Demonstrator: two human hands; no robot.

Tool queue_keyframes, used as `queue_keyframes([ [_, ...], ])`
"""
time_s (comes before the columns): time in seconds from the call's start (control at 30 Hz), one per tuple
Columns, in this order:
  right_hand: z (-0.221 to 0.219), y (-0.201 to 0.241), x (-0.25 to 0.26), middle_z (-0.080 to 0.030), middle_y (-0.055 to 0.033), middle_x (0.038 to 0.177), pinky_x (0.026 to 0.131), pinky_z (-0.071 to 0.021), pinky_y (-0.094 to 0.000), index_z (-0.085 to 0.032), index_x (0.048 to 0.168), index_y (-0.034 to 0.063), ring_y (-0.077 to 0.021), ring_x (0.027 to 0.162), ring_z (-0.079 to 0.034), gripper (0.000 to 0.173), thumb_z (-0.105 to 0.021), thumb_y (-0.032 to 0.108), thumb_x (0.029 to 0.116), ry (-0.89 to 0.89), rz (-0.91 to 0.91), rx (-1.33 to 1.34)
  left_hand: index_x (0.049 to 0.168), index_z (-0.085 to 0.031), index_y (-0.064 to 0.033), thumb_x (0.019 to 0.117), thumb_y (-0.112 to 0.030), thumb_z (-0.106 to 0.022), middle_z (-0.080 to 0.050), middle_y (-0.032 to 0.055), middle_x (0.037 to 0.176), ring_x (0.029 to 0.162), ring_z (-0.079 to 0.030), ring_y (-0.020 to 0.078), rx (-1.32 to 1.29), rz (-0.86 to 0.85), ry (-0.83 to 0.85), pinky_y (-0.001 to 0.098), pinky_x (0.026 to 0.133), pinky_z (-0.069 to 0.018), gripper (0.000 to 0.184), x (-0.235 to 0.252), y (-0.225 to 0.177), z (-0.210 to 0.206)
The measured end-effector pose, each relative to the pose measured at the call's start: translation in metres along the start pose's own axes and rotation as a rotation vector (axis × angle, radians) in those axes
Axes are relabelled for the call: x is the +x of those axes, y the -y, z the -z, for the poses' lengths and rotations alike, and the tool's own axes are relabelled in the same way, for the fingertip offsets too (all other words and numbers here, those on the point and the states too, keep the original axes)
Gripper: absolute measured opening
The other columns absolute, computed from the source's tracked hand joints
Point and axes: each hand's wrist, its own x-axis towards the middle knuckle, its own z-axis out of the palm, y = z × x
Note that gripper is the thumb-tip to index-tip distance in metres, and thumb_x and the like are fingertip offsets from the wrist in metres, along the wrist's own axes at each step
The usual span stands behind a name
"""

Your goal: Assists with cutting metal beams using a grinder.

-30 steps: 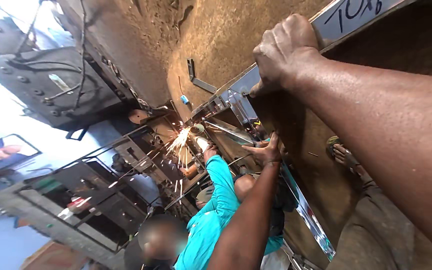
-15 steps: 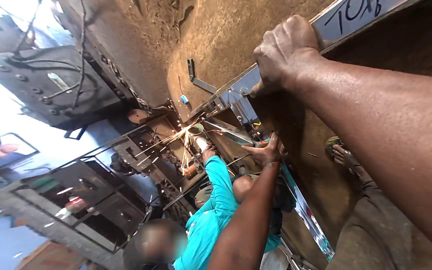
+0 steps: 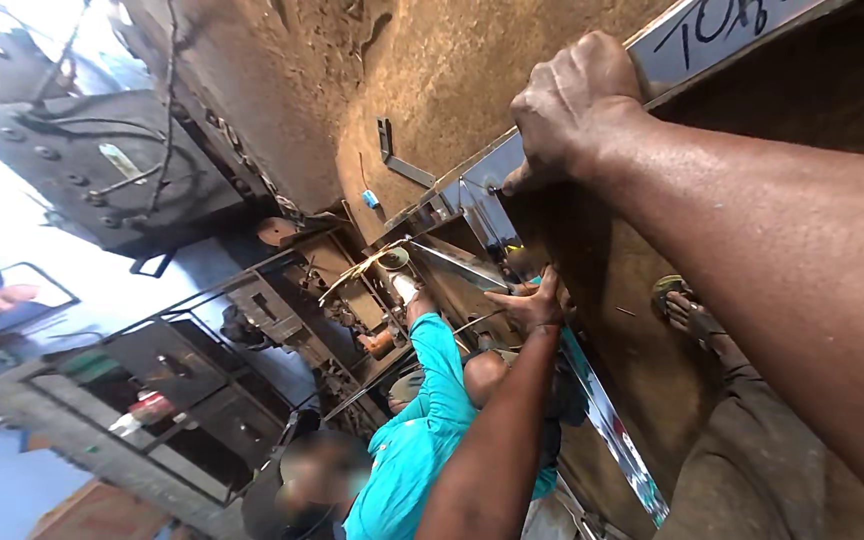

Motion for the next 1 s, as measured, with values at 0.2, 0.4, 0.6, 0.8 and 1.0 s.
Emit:
queue_keyframes([
  [0.2,0.0012,0.0000,-0.0005,-0.056,-0.0166,0.063,0.050,-0.0399,-0.0591,-0.056,0.067,0.0126,-0.0409,0.061,-0.059,0.088,-0.049,0.098,0.0480,0.014,0.007,0.002,0.157,-0.018,-0.0033,0.0637,-0.042,-0.094,-0.064,0.0189,0.109,0.091,-0.065,0.0248,-0.030,-0.026,0.003,0.0466,0.081,-0.0576,0.126,0.0002,0.0031,-0.0003],
  [0.4,0.0020,-0.0006,-0.0002,-0.057,-0.0165,0.065,0.051,-0.0405,-0.0596,-0.057,0.069,0.0132,-0.0407,0.062,-0.060,0.089,-0.048,0.100,0.0482,0.015,0.005,0.008,0.152,-0.023,-0.0043,0.0624,-0.040,-0.095,-0.064,0.0133,0.098,0.081,-0.065,0.0202,-0.066,-0.028,0.006,0.0443,0.075,-0.0582,0.120,-0.0002,0.0026,-0.0003],
  [0.6,0.0009,-0.0006,0.0003,-0.056,-0.0169,0.064,0.049,-0.0398,-0.0593,-0.056,0.069,0.0127,-0.0410,0.062,-0.059,0.089,-0.049,0.099,0.0491,0.025,0.010,-0.006,0.147,-0.026,-0.0074,0.0629,-0.044,-0.094,-0.063,0.0090,0.091,0.077,-0.063,0.0188,-0.022,-0.020,0.017,0.0453,0.072,-0.0572,0.114,-0.0013,0.0003,0.0021],
  [0.8,0.0013,-0.0011,-0.0013,-0.056,-0.0164,0.065,0.049,-0.0400,-0.0583,-0.057,0.070,0.0124,-0.0401,0.062,-0.059,0.089,-0.050,0.098,0.0482,0.020,0.004,0.002,0.153,-0.021,-0.0061,0.0650,-0.039,-0.095,-0.064,0.0147,0.100,0.085,-0.064,0.0223,-0.051,-0.004,0.018,0.0461,0.078,-0.0576,0.119,-0.0007,0.0012,0.0003],
  [1.0,0.0021,-0.0015,-0.0044,-0.055,-0.0158,0.064,0.049,-0.0394,-0.0586,-0.056,0.069,0.0130,-0.0398,0.061,-0.059,0.087,-0.049,0.098,0.0496,0.004,0.012,-0.003,0.157,-0.016,-0.0052,0.0647,-0.039,-0.095,-0.064,0.0198,0.110,0.092,-0.065,0.0272,-0.037,0.005,0.020,0.0498,0.081,-0.0572,0.126,-0.0004,0.0015,0.0001],
])
